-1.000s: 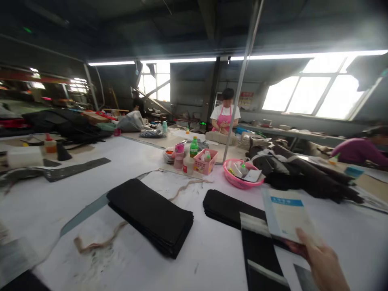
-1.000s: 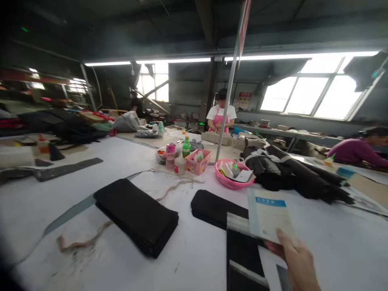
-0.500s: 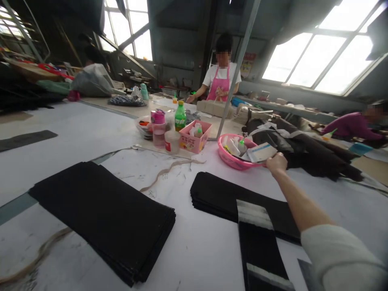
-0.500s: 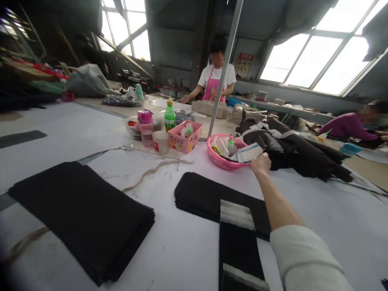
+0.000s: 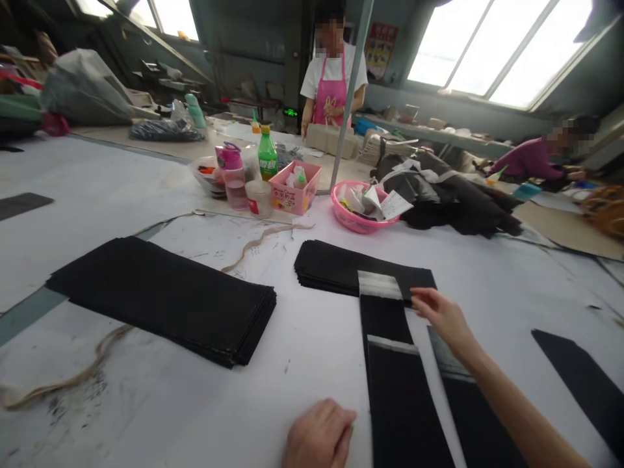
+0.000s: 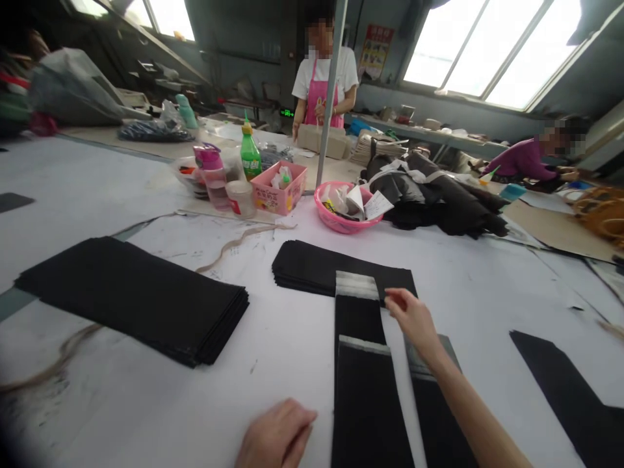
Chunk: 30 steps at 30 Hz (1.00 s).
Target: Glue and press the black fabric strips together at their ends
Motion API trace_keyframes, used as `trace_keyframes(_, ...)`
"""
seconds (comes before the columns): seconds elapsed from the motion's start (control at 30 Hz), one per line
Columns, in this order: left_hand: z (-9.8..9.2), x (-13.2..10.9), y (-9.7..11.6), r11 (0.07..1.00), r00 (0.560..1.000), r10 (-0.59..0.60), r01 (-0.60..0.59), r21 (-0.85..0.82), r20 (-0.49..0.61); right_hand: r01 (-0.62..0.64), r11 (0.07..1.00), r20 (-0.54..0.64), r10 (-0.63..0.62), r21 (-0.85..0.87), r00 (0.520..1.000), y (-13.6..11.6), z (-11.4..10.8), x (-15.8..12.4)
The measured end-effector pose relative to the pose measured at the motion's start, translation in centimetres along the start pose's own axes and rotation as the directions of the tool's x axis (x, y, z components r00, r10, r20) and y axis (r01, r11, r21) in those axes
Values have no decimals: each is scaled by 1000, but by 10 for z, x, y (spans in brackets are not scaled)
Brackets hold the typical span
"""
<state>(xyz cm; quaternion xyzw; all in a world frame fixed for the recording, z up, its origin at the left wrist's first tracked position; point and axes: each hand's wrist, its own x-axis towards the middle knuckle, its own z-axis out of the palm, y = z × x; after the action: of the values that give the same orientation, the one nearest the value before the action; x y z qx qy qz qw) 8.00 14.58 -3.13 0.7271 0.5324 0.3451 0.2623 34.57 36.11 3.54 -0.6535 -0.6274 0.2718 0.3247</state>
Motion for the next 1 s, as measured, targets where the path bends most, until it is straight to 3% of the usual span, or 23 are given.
trace_keyframes(0.07, -5, 1, 4, 999, 1000, 10, -9, -35, 2, 76, 981, 131, -53, -177, 990, 11, -16, -65)
trace_keyframes(0.17, -16, 1, 13, 997, 1000, -29, 29, -75, 9, 38, 942, 191, 28, -332, 981, 23, -28, -143)
trace_keyframes(0.3, -28, -4, 29, 994, 998, -51, 53, -91, 26, 18, 882, 177, 74, -470, 981, 22, -24, -201)
trace_keyframes(0.43, -31, -27, 51, 992, 996, -64, 70, -102, 53, -8, 825, 115, 88, -565, 990, 13, -14, -218)
trace_keyframes(0.57, -17, -67, 68, 993, 992, -72, 81, -89, 103, -58, 813, 82, 129, -580, 988, 13, -10, -220)
trace_keyframes(0.77, 24, -114, 57, 995, 981, 88, -96, 39, 175, -107, 836, 82, 178, -538, 981, 19, -11, -216)
trace_keyframes(0.87, 44, -129, 50, 965, 979, 157, -181, 190, 133, -107, 855, 121, 194, -508, 974, 20, -12, -214)
trace_keyframes(1.0, 61, -147, 54, 890, 964, 264, -241, 388, -7, -98, 860, 97, 169, -501, 981, 20, -10, -219)
